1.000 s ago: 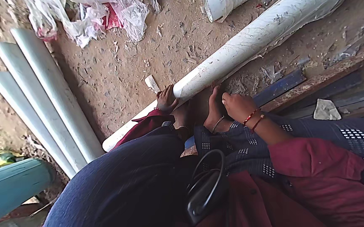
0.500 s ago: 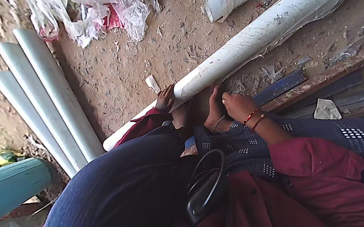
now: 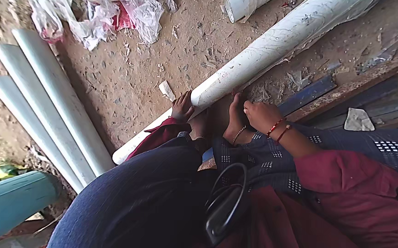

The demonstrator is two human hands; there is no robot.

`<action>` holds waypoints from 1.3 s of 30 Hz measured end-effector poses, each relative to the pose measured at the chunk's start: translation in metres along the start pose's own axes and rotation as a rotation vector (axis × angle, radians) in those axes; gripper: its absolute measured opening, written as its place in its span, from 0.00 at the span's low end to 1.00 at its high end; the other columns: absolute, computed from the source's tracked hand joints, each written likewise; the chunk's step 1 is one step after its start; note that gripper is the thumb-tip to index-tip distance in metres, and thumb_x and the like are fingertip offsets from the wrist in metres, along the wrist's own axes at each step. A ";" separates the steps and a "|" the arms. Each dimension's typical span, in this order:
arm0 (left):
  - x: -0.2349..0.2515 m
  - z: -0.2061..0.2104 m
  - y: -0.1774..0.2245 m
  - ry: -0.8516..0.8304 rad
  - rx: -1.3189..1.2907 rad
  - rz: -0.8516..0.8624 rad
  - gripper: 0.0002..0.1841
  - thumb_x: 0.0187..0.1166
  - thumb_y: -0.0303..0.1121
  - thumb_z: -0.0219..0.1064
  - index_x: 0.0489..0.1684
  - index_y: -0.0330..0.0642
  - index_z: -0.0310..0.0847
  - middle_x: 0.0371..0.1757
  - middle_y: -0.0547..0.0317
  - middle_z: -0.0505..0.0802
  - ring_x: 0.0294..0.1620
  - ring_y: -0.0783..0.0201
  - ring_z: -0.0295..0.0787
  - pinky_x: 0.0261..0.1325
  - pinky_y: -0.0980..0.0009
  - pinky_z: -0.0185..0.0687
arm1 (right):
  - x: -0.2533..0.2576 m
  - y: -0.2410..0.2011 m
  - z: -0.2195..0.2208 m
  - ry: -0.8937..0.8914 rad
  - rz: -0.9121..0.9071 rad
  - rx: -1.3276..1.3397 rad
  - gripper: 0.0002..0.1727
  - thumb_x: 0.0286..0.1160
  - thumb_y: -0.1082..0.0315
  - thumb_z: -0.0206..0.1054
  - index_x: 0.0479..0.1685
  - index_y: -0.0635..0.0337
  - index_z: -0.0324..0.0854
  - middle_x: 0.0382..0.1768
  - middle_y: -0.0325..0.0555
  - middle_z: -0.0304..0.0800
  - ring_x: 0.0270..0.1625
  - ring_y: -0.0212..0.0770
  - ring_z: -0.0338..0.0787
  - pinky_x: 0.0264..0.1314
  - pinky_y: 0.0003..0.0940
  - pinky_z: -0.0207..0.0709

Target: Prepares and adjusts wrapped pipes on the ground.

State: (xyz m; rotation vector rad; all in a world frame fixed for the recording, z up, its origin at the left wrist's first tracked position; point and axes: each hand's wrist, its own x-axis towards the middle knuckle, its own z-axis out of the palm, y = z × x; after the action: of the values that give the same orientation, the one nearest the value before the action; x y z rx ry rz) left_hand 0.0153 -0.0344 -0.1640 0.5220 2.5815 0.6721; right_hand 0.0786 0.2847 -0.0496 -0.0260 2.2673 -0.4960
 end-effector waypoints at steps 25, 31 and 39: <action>-0.003 -0.001 -0.004 0.010 -0.003 0.043 0.41 0.75 0.44 0.61 0.89 0.29 0.60 0.86 0.32 0.72 0.86 0.32 0.68 0.83 0.30 0.51 | 0.000 -0.001 0.000 -0.019 0.014 0.003 0.17 0.96 0.63 0.49 0.60 0.68 0.78 0.49 0.66 0.89 0.57 0.66 0.91 0.56 0.60 0.78; -0.003 0.002 0.003 0.037 0.027 0.003 0.39 0.76 0.42 0.64 0.89 0.31 0.62 0.87 0.33 0.72 0.86 0.33 0.68 0.82 0.28 0.50 | 0.000 -0.001 -0.001 -0.025 0.019 0.003 0.17 0.96 0.64 0.49 0.61 0.68 0.78 0.49 0.66 0.90 0.58 0.66 0.91 0.57 0.60 0.79; -0.002 -0.001 0.003 0.010 -0.007 0.025 0.39 0.70 0.31 0.62 0.88 0.29 0.61 0.87 0.30 0.71 0.86 0.31 0.67 0.82 0.29 0.51 | 0.000 -0.001 -0.001 -0.012 0.012 0.000 0.17 0.95 0.64 0.50 0.60 0.68 0.79 0.49 0.66 0.90 0.57 0.66 0.91 0.57 0.60 0.79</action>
State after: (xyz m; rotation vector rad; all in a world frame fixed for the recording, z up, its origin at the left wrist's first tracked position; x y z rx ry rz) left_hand 0.0171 -0.0330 -0.1607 0.5507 2.5849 0.6937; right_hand 0.0778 0.2843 -0.0492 -0.0153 2.2547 -0.4877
